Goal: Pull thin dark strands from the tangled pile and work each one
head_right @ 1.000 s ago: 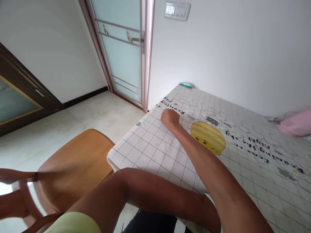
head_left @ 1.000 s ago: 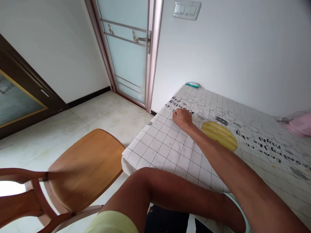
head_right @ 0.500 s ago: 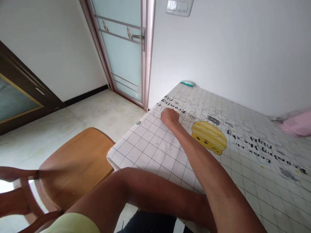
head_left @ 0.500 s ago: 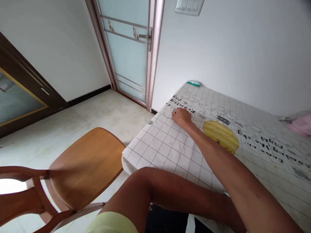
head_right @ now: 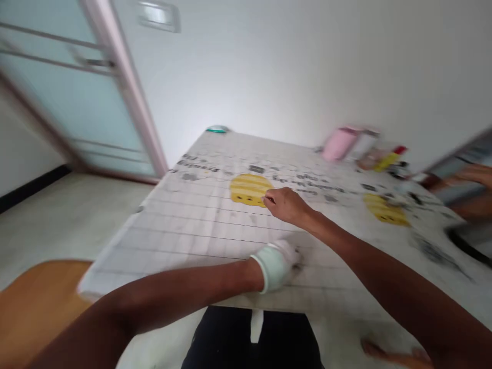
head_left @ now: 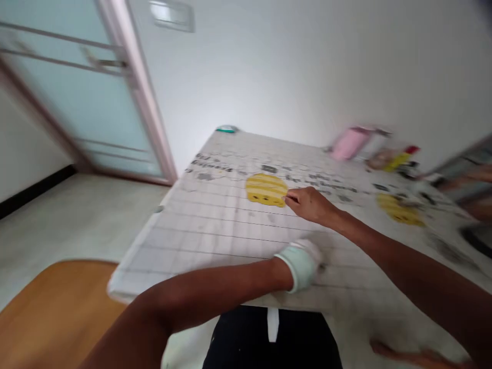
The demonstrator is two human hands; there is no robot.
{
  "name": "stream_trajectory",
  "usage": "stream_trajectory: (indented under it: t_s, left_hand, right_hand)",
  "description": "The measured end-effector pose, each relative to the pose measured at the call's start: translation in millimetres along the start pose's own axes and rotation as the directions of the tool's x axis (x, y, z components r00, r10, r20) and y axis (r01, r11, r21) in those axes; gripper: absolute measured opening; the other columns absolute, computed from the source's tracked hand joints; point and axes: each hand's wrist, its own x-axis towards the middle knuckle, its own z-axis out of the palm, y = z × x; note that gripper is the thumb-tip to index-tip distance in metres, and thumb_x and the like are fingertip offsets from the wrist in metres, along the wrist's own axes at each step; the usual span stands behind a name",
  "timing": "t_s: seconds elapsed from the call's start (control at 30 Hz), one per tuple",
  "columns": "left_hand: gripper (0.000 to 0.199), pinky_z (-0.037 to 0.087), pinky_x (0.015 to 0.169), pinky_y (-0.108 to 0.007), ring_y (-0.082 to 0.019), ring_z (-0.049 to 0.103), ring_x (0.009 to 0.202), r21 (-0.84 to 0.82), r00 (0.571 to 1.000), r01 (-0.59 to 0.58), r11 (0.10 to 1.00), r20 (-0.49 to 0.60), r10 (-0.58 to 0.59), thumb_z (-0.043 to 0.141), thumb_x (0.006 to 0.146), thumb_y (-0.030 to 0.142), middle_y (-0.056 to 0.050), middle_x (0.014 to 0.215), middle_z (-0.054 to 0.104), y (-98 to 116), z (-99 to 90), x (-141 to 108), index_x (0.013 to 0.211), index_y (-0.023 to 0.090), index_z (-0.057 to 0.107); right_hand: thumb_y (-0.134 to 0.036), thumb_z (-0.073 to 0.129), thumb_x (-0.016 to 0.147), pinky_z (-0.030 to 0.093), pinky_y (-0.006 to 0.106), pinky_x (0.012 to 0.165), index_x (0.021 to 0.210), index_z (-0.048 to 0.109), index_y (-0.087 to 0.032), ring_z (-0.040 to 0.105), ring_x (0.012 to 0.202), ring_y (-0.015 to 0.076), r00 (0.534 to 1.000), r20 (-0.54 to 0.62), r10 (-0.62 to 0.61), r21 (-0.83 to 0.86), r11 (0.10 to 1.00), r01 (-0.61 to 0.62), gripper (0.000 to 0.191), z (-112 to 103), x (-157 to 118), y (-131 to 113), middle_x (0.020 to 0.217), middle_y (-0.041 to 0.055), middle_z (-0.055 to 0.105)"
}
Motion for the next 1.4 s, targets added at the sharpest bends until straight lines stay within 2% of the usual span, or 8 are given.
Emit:
stream_trajectory:
  t_s: [0.03,0.13,0.3,0.4,0.63,0.83,1.2,1.4]
  left_hand:
    - [0.034,0.056,0.081,-0.034,-0.027,0.074,0.094,0.014,0.994,-0.035,0.999,0.104,0.033,0.062,0.093,0.038,-0.014,0.103,0.079,2,-1.2,1,0.111,0.017,0.082]
    - [0.031,0.056,0.08,-0.037,-0.028,0.072,0.093,0.011,0.999,0.048,0.999,0.02,-0.048,0.056,0.097,0.036,-0.015,0.105,0.077,6,-5.4,1,0.108,0.016,0.079]
    - [0.028,0.053,0.09,-0.036,-0.027,0.07,0.103,-0.002,0.993,0.108,0.994,-0.04,-0.108,0.053,0.099,0.029,-0.011,0.112,0.077,9,-10.0,1,0.111,0.021,0.077]
    - [0.031,0.053,0.091,-0.037,-0.029,0.071,0.104,0.061,0.991,0.132,0.989,-0.003,-0.133,0.051,0.1,0.029,-0.011,0.115,0.078,13,-8.9,4,0.116,0.022,0.077]
    - [0.037,0.053,0.099,-0.038,-0.03,0.071,0.114,0.128,0.985,0.17,0.977,-0.041,-0.166,0.046,0.102,0.033,-0.008,0.127,0.078,14,-1.6,5,0.122,0.028,0.078]
    - [0.038,0.055,0.101,-0.041,-0.031,0.072,0.115,0.118,0.987,0.158,0.98,-0.06,-0.152,0.046,0.101,0.034,-0.007,0.127,0.078,11,0.1,3,0.118,0.03,0.08]
    - [0.045,0.054,0.102,-0.041,-0.032,0.071,0.115,0.216,0.989,0.146,0.965,-0.018,-0.146,0.042,0.103,0.039,-0.011,0.128,0.078,2,6.9,4,0.123,0.023,0.079]
    - [0.047,0.053,0.104,-0.044,-0.033,0.068,0.121,0.155,0.991,0.136,0.979,-0.024,-0.134,0.041,0.105,0.04,-0.011,0.133,0.075,-6,12.1,2,0.13,0.021,0.076]
  right_hand:
    - [-0.036,0.05,0.1,0.027,0.029,0.059,0.067,0.053,-0.021,0.046,0.059,0.0146,0.997,-0.004,0.071,-0.058,0.996,-0.071,0.036,-16,-28,31,0.064,-0.0005,0.059]
    - [-0.034,0.054,0.098,0.031,0.028,0.063,0.075,0.066,-0.02,0.056,0.068,0.0179,0.917,-0.093,0.387,-0.242,0.885,-0.398,0.029,-69,-120,131,0.074,0.0046,0.07]
    - [-0.022,0.051,0.098,0.047,0.03,0.069,0.089,0.076,-0.011,0.067,0.069,0.0208,0.477,-0.215,0.852,-0.169,0.449,-0.877,0.028,-144,-286,265,0.08,0.014,0.076]
    - [-0.017,0.055,0.094,0.051,0.031,0.067,0.09,0.077,-0.007,0.067,0.059,0.0199,0.339,-0.141,0.93,-0.135,0.322,-0.937,0.024,-150,-354,306,0.073,0.0146,0.075]
    - [-0.013,0.063,0.086,0.049,0.035,0.09,0.117,0.075,-0.003,0.068,0.106,0.0307,0.334,-0.15,0.931,-0.189,0.305,-0.934,0.036,-99,-413,355,0.12,0.0267,0.073]
    - [-0.019,0.061,0.094,0.045,0.032,0.093,0.139,0.065,-0.006,0.062,0.109,0.0274,0.41,-0.144,0.901,-0.168,0.386,-0.907,0.047,-76,-427,373,0.124,0.0227,0.071]
    - [-0.025,0.052,0.103,0.045,0.034,0.099,0.116,0.077,-0.011,0.065,0.108,0.0241,0.502,-0.286,0.816,-0.168,0.474,-0.865,0.031,-70,-409,359,0.12,0.0164,0.076]
    - [-0.016,0.062,0.094,0.054,0.026,0.07,0.098,0.079,-0.009,0.069,0.071,0.0159,0.355,-0.326,0.876,0.234,0.439,-0.868,0.019,-96,-390,353,0.085,0.0093,0.078]
